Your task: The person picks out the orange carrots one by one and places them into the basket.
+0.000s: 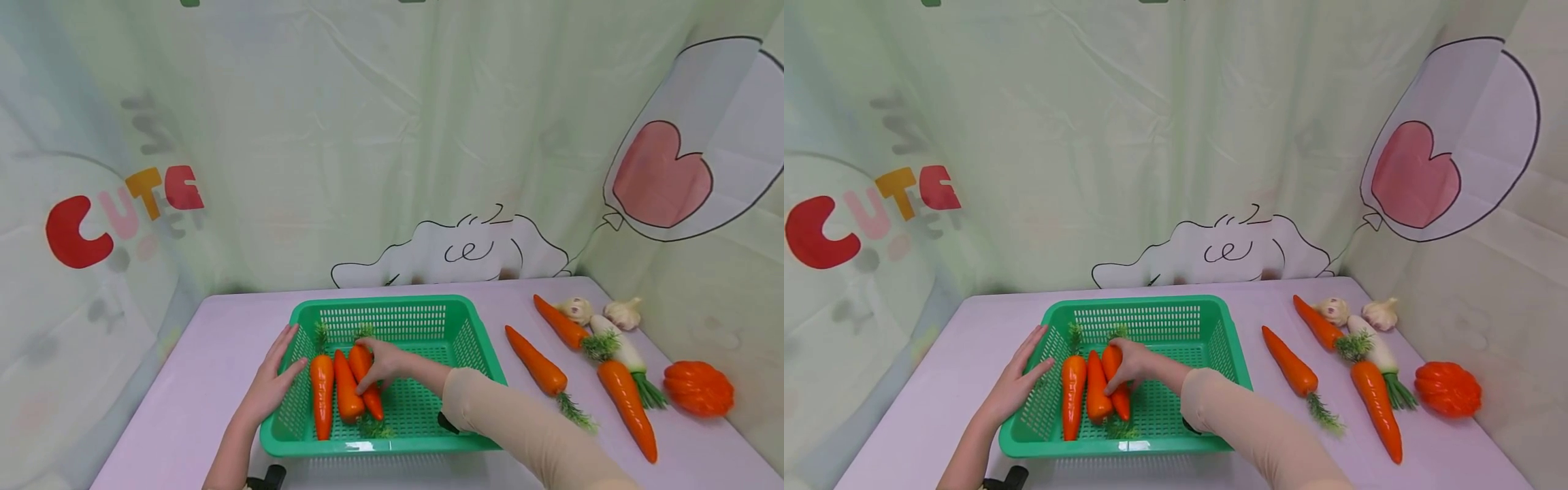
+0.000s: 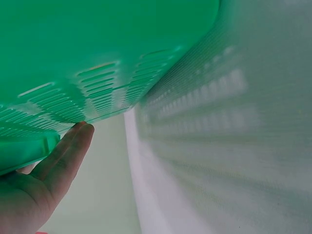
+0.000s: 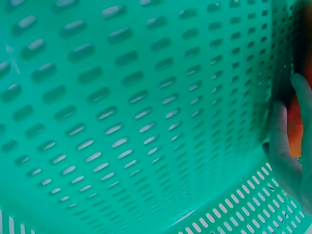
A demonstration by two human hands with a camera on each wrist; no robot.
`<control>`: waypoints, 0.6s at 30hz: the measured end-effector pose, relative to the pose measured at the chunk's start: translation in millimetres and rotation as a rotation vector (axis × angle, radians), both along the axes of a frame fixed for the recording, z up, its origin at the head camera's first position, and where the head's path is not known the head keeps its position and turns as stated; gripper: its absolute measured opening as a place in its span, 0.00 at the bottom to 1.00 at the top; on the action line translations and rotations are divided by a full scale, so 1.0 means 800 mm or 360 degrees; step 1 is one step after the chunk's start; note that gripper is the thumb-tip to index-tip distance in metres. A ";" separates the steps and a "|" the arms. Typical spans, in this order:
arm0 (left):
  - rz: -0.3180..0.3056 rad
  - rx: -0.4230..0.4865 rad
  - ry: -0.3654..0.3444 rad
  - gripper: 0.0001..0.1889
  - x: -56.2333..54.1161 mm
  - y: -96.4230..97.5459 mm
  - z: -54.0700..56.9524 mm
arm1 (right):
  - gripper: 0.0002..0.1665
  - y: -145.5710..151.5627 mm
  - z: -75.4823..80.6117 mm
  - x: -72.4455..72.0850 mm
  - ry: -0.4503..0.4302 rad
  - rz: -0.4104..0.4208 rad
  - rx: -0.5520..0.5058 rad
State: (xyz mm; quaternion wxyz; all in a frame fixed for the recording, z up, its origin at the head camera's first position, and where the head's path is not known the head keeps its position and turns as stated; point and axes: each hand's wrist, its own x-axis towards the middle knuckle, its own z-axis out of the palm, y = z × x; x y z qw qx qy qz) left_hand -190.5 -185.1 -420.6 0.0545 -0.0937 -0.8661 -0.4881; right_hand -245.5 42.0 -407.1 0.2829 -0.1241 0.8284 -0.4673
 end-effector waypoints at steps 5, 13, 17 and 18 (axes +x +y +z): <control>0.0000 -0.0004 -0.0002 0.32 0.000 0.000 0.000 | 0.52 0.004 0.001 0.001 -0.0013 0.0020 -0.0016; 0.0010 -0.0012 -0.0015 0.32 0.001 0.001 -0.001 | 0.50 0.014 0.009 0.003 0.0025 0.0040 -0.0026; 0.0004 -0.0029 -0.0003 0.32 0.000 0.000 -0.001 | 0.47 0.020 0.017 0.003 0.0113 0.0063 0.0002; 0.0005 -0.0035 -0.0001 0.32 0.000 -0.001 0.000 | 0.46 0.021 0.020 0.003 0.0131 0.0069 0.0006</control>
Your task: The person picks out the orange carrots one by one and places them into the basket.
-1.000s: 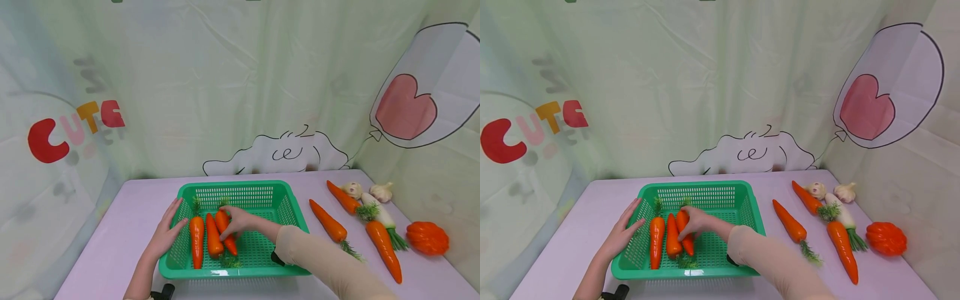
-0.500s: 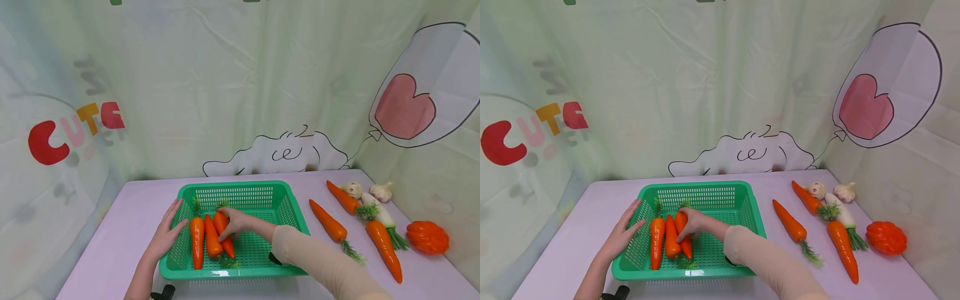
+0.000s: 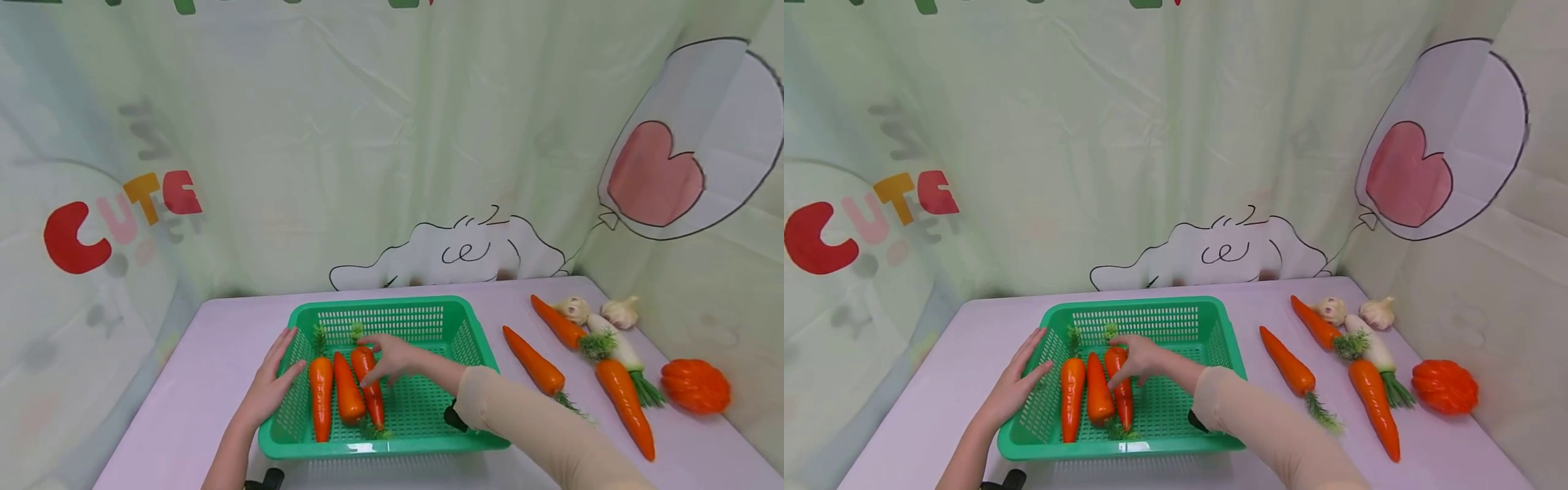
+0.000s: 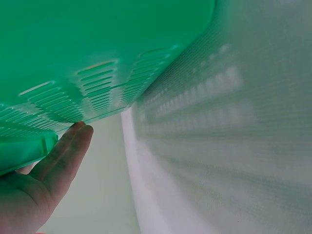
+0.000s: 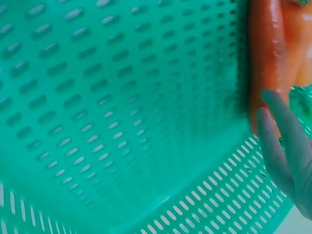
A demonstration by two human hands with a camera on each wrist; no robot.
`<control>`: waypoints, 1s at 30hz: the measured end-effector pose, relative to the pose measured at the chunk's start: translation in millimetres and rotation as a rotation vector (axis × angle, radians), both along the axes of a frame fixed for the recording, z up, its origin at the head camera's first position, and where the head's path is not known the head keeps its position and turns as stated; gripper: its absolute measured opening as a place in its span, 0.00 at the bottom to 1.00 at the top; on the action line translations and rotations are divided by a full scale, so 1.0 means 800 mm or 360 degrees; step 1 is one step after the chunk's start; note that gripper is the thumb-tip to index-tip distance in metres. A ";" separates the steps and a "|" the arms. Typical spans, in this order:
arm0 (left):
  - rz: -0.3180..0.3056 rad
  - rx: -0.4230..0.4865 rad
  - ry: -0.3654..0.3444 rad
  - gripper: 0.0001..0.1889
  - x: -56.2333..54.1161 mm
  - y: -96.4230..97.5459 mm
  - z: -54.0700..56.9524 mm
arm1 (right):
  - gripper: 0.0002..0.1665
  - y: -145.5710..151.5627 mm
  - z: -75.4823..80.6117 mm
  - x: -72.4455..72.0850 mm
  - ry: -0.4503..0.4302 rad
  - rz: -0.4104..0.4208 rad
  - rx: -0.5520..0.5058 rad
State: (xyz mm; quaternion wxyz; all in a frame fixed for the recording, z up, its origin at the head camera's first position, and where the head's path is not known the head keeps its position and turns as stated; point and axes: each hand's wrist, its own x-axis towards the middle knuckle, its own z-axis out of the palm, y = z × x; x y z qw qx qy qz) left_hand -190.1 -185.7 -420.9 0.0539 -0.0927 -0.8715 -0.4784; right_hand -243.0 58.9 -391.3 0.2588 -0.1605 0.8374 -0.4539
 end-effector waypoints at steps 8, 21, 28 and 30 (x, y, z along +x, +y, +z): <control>-0.0007 0.0003 0.0009 0.33 0.000 -0.003 0.001 | 0.43 0.020 0.036 0.003 0.0057 0.0077 -0.0059; -0.0003 0.0015 -0.0001 0.32 -0.001 0.000 -0.003 | 0.46 0.118 0.087 0.025 0.0325 0.0165 -0.0075; -0.0004 0.0017 0.0006 0.32 -0.001 0.000 -0.002 | 0.46 0.173 0.085 0.035 0.0447 0.0031 -0.0096; -0.0002 0.0019 0.0006 0.32 -0.001 0.000 -0.002 | 0.45 0.185 0.086 0.038 0.0483 0.0026 -0.0133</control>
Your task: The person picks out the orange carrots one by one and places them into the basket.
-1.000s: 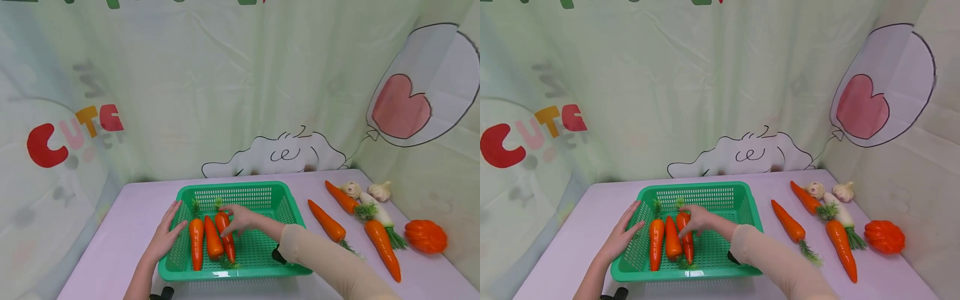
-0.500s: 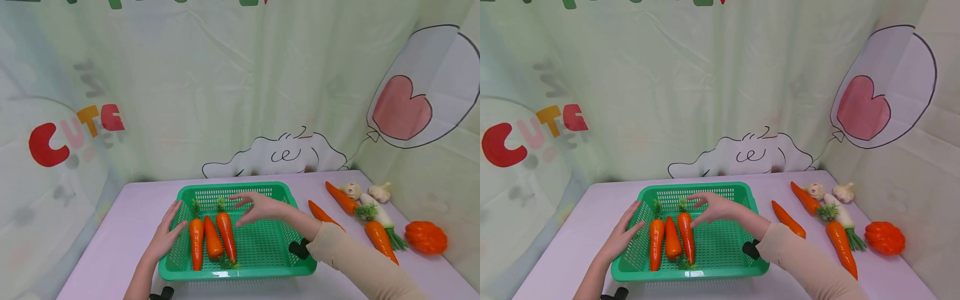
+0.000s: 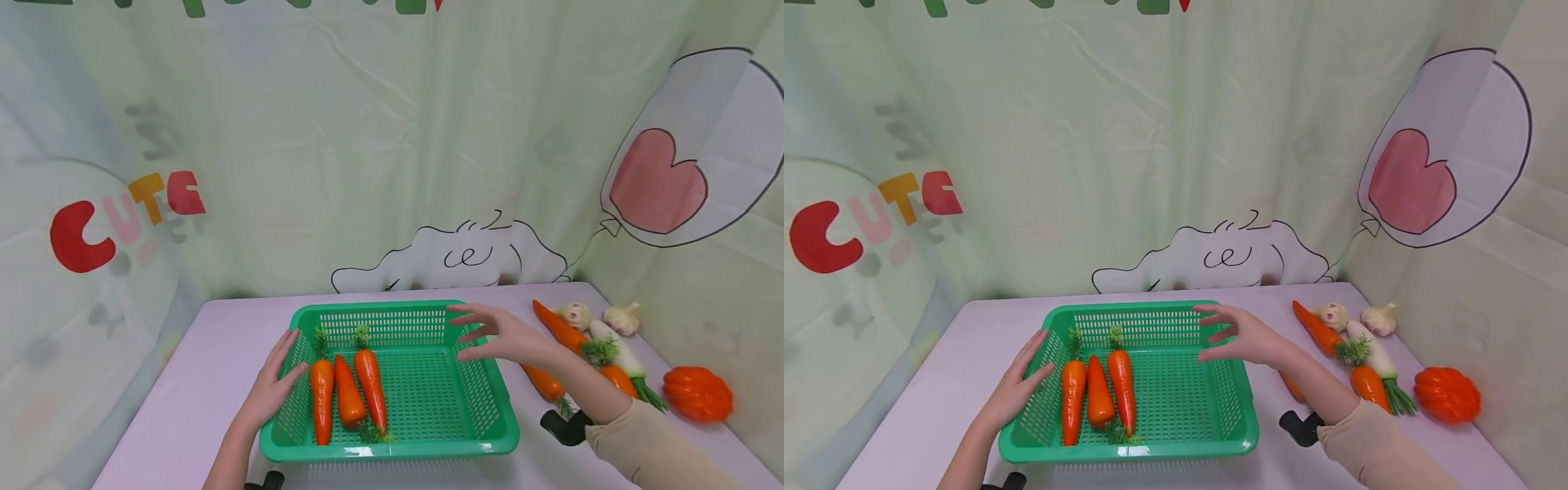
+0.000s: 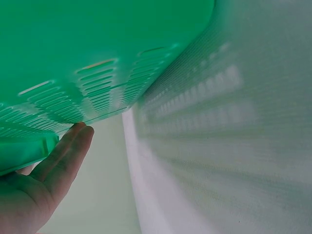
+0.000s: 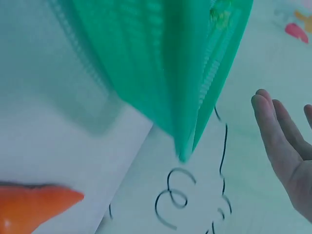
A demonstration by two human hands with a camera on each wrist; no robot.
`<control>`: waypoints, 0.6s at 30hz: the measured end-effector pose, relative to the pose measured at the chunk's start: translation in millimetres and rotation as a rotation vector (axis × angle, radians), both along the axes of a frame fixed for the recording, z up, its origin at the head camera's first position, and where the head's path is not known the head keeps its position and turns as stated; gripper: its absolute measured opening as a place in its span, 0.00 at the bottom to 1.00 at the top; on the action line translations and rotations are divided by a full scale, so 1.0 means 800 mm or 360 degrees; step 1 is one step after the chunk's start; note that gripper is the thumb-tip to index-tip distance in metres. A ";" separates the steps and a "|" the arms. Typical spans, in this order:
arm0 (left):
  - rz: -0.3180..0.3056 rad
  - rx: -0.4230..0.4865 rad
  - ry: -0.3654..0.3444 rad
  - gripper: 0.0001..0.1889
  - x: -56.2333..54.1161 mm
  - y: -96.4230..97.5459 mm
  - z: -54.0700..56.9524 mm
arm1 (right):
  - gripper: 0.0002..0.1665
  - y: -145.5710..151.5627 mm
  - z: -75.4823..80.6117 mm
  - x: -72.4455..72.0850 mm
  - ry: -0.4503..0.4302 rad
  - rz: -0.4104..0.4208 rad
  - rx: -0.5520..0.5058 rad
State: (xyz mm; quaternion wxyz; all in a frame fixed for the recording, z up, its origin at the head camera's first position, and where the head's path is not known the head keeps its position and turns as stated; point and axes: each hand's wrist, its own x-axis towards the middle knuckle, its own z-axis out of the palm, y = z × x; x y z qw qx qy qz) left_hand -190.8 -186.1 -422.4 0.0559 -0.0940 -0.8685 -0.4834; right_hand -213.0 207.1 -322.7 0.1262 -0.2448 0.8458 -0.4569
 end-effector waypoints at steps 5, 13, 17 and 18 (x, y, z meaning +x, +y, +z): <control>-0.0003 0.0010 0.0000 0.32 0.001 0.001 0.002 | 0.44 0.028 0.007 0.008 0.0086 -0.0074 -0.0016; -0.0009 0.0027 -0.0004 0.32 0.001 0.001 0.002 | 0.43 0.072 0.001 0.007 0.0131 -0.0208 -0.0008; -0.0010 0.0039 -0.0001 0.32 0.001 0.001 0.002 | 0.43 0.089 -0.005 0.007 0.0170 -0.0231 -0.0016; -0.0009 0.0040 -0.0002 0.32 0.001 0.001 0.002 | 0.43 0.093 -0.006 0.008 0.0186 -0.0230 -0.0007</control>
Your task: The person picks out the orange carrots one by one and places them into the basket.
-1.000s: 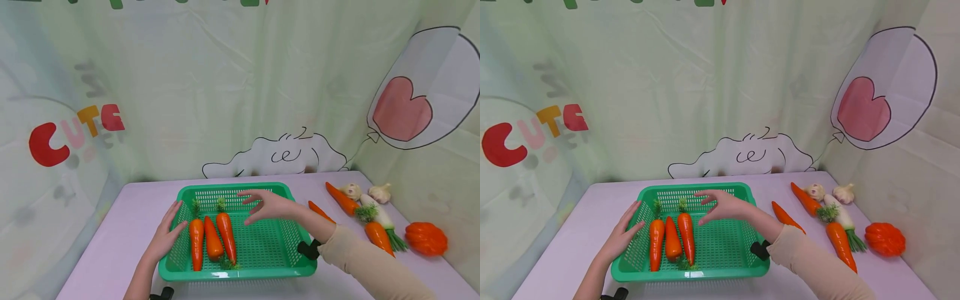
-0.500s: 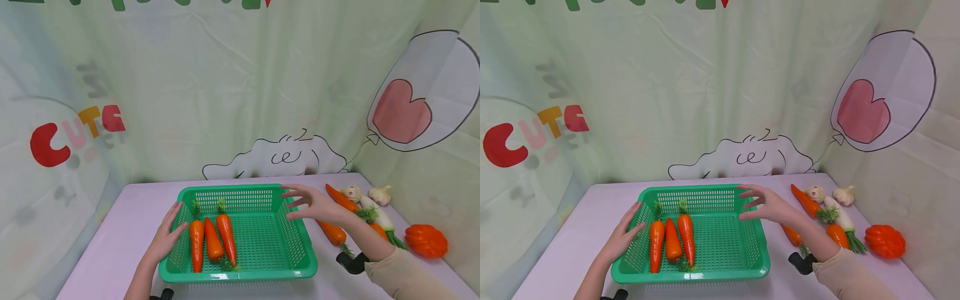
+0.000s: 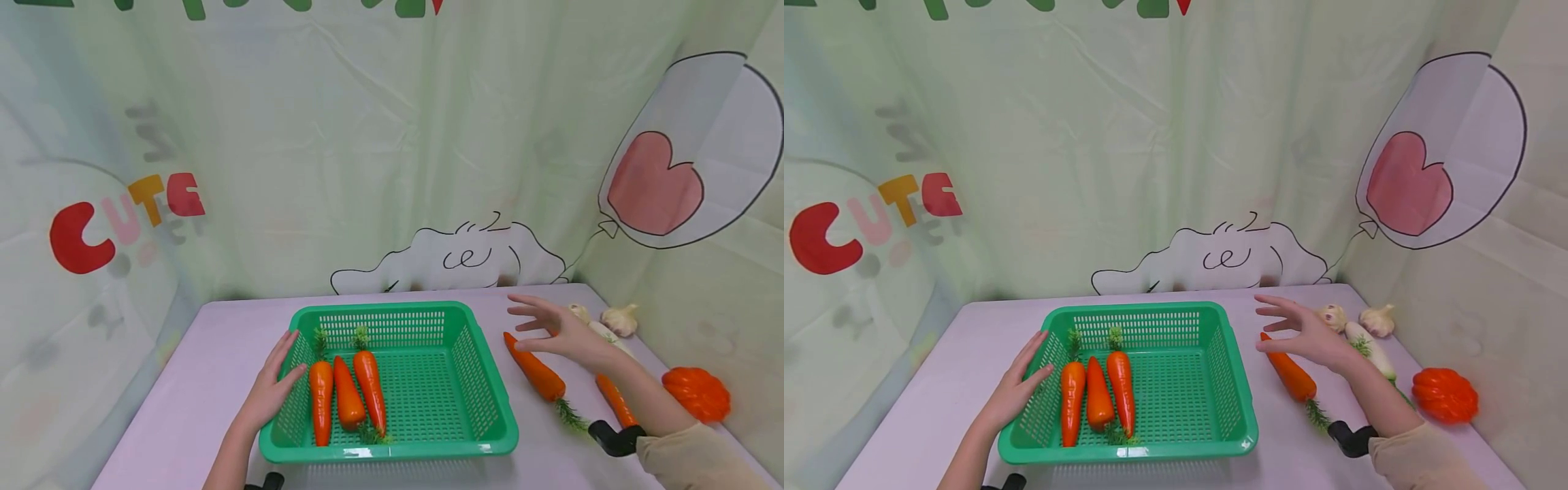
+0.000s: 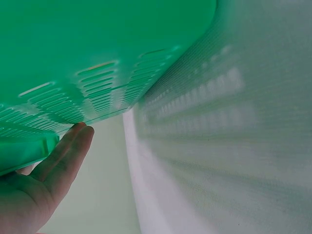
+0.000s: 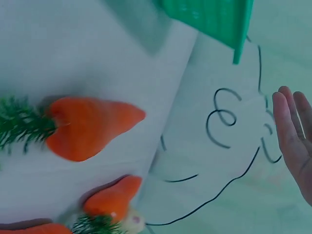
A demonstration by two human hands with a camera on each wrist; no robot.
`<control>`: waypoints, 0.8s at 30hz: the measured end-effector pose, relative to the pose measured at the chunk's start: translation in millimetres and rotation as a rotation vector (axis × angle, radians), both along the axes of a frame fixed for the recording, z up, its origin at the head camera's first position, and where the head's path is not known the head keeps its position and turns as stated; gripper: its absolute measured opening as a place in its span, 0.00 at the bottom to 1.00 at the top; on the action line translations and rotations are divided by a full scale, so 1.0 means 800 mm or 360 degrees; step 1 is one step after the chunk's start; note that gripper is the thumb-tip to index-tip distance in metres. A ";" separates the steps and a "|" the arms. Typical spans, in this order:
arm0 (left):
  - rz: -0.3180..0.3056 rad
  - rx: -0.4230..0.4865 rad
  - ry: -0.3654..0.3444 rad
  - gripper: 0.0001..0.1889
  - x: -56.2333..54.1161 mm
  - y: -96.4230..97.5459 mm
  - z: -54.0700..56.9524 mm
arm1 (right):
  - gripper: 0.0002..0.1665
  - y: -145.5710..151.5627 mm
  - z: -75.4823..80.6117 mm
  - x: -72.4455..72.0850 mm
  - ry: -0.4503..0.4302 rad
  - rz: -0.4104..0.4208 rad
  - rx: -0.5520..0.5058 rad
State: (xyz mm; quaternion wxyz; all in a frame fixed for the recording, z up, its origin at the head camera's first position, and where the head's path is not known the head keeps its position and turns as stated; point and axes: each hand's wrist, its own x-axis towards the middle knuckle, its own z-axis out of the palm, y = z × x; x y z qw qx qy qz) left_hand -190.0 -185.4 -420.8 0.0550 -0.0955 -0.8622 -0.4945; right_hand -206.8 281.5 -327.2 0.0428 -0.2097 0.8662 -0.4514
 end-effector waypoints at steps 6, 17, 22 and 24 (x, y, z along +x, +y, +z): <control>0.0000 0.0007 -0.0006 0.32 0.001 0.001 0.001 | 0.43 0.022 -0.015 -0.003 0.0084 -0.0010 0.0098; 0.0020 -0.0019 -0.0031 0.31 0.000 0.002 0.004 | 0.40 0.067 -0.071 -0.030 0.0019 -0.0084 0.0040; 0.0021 -0.0015 -0.0026 0.31 0.000 0.002 0.003 | 0.40 0.079 -0.094 -0.036 -0.0122 -0.0063 0.0023; 0.0019 -0.0011 -0.0022 0.31 0.000 0.002 0.003 | 0.40 0.082 -0.101 -0.037 -0.0207 -0.0053 0.0017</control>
